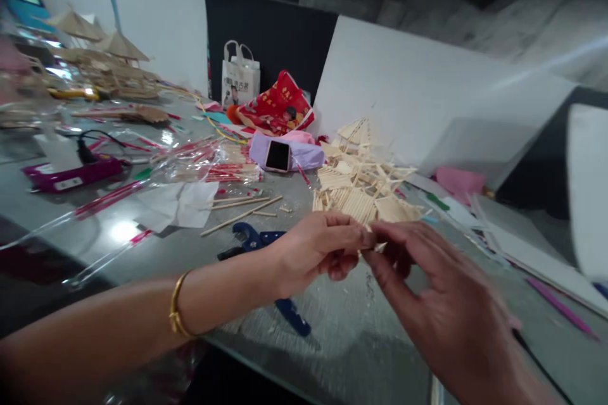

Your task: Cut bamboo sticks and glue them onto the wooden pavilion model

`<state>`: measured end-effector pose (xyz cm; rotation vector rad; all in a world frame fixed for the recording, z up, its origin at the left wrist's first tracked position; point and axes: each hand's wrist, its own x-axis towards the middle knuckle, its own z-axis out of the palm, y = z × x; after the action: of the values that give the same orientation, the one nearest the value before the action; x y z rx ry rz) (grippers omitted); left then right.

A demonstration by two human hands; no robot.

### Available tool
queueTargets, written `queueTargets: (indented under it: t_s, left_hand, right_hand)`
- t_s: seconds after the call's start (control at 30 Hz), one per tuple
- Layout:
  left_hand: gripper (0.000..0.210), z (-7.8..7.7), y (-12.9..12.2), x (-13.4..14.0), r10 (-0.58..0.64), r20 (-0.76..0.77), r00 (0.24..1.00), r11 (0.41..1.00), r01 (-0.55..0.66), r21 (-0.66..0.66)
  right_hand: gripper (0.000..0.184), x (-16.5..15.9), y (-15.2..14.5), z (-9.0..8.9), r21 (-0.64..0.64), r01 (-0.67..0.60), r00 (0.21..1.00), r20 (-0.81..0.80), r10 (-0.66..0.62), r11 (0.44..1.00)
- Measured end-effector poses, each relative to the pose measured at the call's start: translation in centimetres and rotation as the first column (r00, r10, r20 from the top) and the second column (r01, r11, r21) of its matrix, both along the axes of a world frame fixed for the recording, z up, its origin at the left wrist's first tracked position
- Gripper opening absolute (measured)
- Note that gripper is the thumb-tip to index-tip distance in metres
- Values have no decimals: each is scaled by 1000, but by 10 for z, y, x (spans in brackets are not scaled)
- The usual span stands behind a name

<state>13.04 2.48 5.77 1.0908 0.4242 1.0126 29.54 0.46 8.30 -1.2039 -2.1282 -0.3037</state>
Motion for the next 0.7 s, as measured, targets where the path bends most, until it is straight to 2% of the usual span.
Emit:
queueTargets:
  t_s: [0.07, 0.13, 0.23, 0.3, 0.4, 0.5, 0.7]
  left_hand:
    - [21, 3, 7, -8, 27, -64, 998, 999, -25, 28]
    - [19, 4, 17, -20, 134, -99, 986, 990, -129, 54]
    - [17, 0, 34, -38, 293, -66, 954, 956, -293, 8]
    - [18, -6, 42, -47, 357, -35, 933, 932, -358, -45]
    - [20, -17, 47, -54, 376, -24, 926, 923, -377, -73]
    - [20, -22, 47, -58, 378, -25, 926, 922, -378, -83]
    - [20, -14, 43, -62, 378, -24, 925, 921, -379, -90]
  right_hand:
    - [31, 0, 2, 11, -30, -40, 998, 37, 41, 999]
    - [28, 4, 10, 19, -25, -63, 995, 81, 65, 998]
    - [23, 13, 32, 21, -22, -89, 977, 191, 91, 996]
    - [19, 19, 48, 19, -14, -105, 950, 294, 104, 994]
    - [17, 24, 69, 13, 18, -82, 896, 439, 66, 996]
    - [17, 24, 76, 10, 13, -33, 858, 514, 21, 999]
    - [14, 15, 70, 8, 28, 15, 828, 560, -28, 1000]
